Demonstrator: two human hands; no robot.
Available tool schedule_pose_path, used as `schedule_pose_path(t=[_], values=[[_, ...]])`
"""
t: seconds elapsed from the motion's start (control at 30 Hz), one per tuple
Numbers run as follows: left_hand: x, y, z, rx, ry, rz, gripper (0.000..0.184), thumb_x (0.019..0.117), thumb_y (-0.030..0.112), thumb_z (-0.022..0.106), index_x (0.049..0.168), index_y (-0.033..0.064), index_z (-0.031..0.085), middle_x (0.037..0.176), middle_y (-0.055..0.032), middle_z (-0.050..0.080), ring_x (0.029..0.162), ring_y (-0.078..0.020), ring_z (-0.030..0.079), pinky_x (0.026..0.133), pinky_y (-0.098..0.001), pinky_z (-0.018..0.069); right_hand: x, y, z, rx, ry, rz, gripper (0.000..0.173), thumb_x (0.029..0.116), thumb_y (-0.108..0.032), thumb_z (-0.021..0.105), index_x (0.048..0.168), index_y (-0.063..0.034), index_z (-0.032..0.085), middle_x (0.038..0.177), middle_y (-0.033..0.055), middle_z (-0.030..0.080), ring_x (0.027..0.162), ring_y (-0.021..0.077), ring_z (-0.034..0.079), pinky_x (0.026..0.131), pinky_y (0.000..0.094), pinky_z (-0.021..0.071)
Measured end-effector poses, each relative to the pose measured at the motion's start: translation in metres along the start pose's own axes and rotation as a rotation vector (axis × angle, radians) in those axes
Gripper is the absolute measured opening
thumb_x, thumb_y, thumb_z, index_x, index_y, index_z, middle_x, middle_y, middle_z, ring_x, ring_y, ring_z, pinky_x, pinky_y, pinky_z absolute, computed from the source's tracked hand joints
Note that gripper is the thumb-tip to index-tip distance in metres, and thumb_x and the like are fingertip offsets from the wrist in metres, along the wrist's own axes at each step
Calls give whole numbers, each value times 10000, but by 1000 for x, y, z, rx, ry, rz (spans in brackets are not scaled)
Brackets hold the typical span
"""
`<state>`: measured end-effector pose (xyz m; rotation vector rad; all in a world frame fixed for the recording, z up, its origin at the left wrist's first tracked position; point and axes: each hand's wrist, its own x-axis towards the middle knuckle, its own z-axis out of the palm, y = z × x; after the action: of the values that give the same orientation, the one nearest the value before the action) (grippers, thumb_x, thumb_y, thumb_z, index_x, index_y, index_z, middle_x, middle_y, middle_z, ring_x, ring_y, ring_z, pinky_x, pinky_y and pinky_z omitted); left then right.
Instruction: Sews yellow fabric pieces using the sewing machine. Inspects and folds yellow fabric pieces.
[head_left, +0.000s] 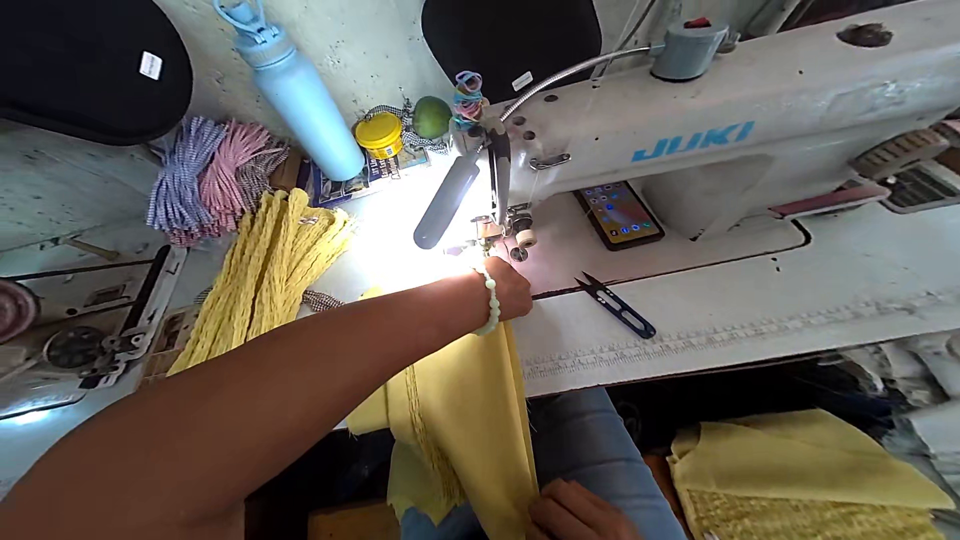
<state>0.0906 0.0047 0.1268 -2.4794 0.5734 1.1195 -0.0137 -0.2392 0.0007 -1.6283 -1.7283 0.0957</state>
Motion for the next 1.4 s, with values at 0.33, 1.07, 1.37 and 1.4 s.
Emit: schedule_pose_path(t=[0.33,1.07,1.37,1.4], values=[[8,-15,15,-283,185,46,162,961,9,645,1114,-3,694,1152,-172,659,1021,-360,647,810,-547,504,2,-2,-1,12,-1,-24,165,977,-12,553,922,-28,707,863,129,691,835,275,676,743,342,561],[24,48,147,-749,1118,-384,446,1084,334,443,1389,73,636,1481,-103,580,1393,-288,529,1116,-549,417,0,29,-4,-195,57,53,175,987,-63,533,924,-117,686,880,53,677,892,220,651,813,334,527],[2,11,112,-480,973,157,117,966,133,662,1001,89,765,1105,-93,733,1118,-274,690,1062,-534,470,-3,31,6,-233,136,111,165,1005,-98,518,974,-147,673,933,46,663,911,210,626,818,316,513],[-1,9,102,-456,891,237,94,925,128,715,990,76,760,1064,-108,730,1086,-292,691,1040,-530,479,-4,31,6,-241,140,116,166,1010,-104,512,973,-151,667,933,41,660,915,208,623,827,313,511]])
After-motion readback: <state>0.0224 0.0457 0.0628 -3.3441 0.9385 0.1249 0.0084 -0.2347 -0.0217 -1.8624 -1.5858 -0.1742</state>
